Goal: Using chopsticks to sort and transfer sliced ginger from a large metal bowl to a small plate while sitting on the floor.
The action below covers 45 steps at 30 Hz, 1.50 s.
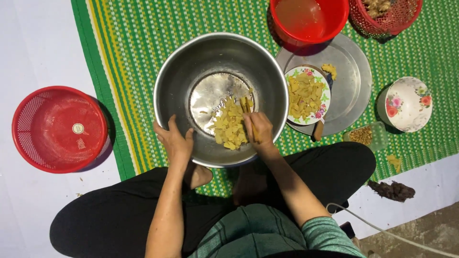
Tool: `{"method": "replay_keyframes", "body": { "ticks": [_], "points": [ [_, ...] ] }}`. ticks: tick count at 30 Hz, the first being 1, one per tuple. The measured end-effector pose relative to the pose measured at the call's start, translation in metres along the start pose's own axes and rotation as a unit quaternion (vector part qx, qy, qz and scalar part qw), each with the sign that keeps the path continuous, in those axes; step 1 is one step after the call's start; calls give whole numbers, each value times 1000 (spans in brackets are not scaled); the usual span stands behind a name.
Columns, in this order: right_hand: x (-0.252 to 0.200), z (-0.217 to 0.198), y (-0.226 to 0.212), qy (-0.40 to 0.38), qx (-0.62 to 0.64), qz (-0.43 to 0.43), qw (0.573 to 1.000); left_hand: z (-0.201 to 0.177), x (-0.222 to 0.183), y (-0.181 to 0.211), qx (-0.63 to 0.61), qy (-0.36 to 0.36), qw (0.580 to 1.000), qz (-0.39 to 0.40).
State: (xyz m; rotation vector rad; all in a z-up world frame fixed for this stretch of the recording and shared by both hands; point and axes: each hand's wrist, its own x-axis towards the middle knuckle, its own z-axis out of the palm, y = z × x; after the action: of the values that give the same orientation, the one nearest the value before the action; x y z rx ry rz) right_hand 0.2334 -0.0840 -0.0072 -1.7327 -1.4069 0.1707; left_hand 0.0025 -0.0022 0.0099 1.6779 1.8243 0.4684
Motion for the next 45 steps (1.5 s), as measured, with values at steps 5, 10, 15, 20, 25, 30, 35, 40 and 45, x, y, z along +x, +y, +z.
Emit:
{"method": "replay_keyframes", "body": {
  "ticks": [5, 10, 15, 20, 25, 30, 35, 40, 45],
  "points": [
    [-20, 16, 65, 34, -86, 8, 996, 3, 1, -5, 2, -3, 1000, -2],
    [3, -38, 36, 131, 208, 355, 902, 2, 0, -4, 6, -8, 1000, -7],
    [11, -105, 29, 241, 235, 293, 895, 3, -3, -5, 4, 9, 1000, 18],
    [11, -141, 107, 217, 85, 280, 931, 12, 0, -12, 13, 16, 999, 24],
    [6, -125, 162, 121, -87, 265, 953, 10, 0, -14, 15, 10, 1000, 22],
    [6, -124, 163, 128, -72, 280, 949, 10, -1, -13, 13, 14, 999, 32],
    [13, -151, 96, 175, -49, 298, 937, 5, -2, -5, 18, 8, 1000, 13],
    [8, -141, 23, 141, -11, 225, 964, 2, -3, -1, 19, 5, 1000, 6],
    [12, -84, 27, -9, 49, 106, 993, 4, -2, -3, 12, 4, 1000, 7]
  ]
}}
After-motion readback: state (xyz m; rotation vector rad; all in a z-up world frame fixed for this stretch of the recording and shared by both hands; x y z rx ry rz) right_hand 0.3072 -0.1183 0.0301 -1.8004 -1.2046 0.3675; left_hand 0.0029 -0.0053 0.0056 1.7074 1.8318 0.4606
